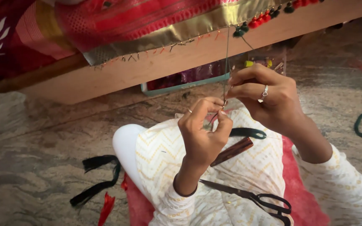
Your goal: Attaching decorative tassels and thread work to the edge of a sari.
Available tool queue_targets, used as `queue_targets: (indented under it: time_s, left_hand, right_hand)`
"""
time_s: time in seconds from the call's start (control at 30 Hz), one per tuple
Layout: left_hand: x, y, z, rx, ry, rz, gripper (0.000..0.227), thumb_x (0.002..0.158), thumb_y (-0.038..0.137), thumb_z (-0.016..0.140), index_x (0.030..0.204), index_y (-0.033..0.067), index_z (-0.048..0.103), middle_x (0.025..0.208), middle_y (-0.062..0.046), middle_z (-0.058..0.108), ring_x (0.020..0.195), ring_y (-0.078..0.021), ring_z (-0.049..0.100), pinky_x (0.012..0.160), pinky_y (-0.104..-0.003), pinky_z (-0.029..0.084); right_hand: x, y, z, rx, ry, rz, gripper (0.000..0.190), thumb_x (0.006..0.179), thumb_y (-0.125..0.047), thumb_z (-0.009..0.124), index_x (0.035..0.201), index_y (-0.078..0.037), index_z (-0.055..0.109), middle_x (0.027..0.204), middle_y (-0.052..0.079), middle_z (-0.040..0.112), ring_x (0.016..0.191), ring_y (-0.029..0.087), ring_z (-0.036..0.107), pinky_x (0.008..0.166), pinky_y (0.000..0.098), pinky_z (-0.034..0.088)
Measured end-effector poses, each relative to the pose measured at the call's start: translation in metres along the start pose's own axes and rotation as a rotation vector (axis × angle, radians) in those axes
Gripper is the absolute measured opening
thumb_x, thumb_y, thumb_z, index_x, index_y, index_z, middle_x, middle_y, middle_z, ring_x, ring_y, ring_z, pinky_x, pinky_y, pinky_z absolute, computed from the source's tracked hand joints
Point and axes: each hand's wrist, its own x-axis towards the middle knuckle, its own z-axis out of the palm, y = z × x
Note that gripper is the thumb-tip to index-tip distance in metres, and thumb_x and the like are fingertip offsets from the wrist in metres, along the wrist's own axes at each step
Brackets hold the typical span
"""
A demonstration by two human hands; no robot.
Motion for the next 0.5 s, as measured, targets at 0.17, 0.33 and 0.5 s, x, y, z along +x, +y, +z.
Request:
queue_targets:
  time_s: [0.17,0.33,0.5]
  left_hand:
    - [-0.003,0.001,-0.002,-0.006,0.000,0.019,0.011,0.085,-0.003,0.066,0.094,0.0010,0.062,0.101,-0.011,0.073,0.090,-0.0242,0.073,0.083,-0.032,0.058]
    - [-0.015,-0.013,0.000,-0.327,-0.068,-0.187,0.007,0.093,-0.004,0.065,0.101,-0.0040,0.065,0.107,-0.011,0.073,0.094,-0.0157,0.069,0.086,-0.028,0.057]
    - [-0.017,-0.028,0.003,-0.500,-0.112,-0.280,0.009,0.100,-0.004,0.066,0.108,-0.0081,0.069,0.115,-0.011,0.071,0.103,-0.0123,0.068,0.092,-0.026,0.056]
  right_hand:
    - [-0.002,-0.002,-0.001,0.029,-0.023,-0.014,0.023,0.084,0.010,0.076,0.099,-0.007,0.077,0.109,0.008,0.070,0.095,0.021,0.073,0.078,0.0302,0.060]
    - [-0.008,0.001,-0.004,0.074,-0.051,-0.029,0.021,0.085,0.007,0.077,0.100,-0.007,0.076,0.110,0.007,0.072,0.098,0.021,0.075,0.080,0.0308,0.061]
    - [-0.025,-0.007,0.000,0.232,-0.135,-0.001,0.023,0.084,0.002,0.078,0.105,-0.005,0.075,0.117,0.009,0.074,0.103,0.022,0.076,0.084,0.0323,0.063]
